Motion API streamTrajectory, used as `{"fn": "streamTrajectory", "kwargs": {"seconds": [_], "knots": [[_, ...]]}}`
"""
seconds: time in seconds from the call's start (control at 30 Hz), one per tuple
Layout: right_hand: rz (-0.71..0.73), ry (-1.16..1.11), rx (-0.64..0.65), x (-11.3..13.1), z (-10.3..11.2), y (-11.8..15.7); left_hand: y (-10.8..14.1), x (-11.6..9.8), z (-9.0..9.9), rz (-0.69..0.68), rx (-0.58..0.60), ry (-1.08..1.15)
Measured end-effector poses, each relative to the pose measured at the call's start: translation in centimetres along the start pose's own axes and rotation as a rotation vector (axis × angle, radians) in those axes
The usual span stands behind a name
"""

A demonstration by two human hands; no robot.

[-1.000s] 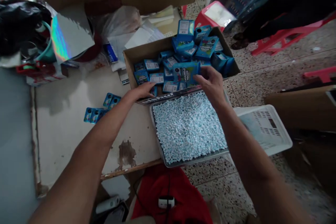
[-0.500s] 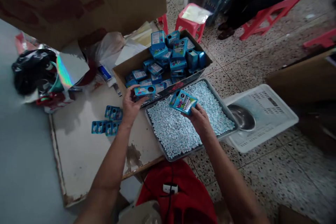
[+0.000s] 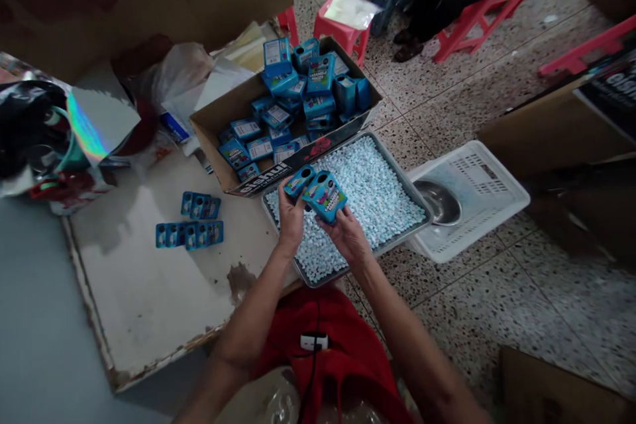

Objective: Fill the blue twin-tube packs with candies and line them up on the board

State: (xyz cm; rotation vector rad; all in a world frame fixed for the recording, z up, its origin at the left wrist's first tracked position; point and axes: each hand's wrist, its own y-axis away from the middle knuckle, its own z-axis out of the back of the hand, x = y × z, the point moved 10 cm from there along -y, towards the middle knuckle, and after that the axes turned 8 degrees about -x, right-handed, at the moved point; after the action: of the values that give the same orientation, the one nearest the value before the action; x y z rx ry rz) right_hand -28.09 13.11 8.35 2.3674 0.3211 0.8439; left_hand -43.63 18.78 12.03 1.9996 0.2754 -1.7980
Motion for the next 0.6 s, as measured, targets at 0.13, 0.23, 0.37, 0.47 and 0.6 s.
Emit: {"fn": "streamTrajectory", "kwargs": {"seconds": [0.13, 0.23, 0.37, 0.47, 0.6], "knots": [[0.026, -0.045, -0.055, -1.0, 0.0, 0.3, 2.2, 1.1, -0.9, 0.126, 0.102, 0.128], [0.015, -0.047, -0.081, -1.6, 0.4, 0.5, 3.2, 1.1, -0.7, 0.060, 0.142, 0.071], [-0.029, -0.022, -0.077, -3.2, 0.6, 0.7, 3.3, 2.1, 0.5, -0.024, 0.015, -0.121], [-0.049, -0.016, -0.089, -4.5, 0.8, 0.7, 3.3, 3.2, 1.7, -0.010, -0.122, -0.179], [-0.057, 0.209, -0.128, -5.5, 1.9, 0.8, 2.8, 3.9, 3.9, 0.028, -0.184, -0.193]]}}
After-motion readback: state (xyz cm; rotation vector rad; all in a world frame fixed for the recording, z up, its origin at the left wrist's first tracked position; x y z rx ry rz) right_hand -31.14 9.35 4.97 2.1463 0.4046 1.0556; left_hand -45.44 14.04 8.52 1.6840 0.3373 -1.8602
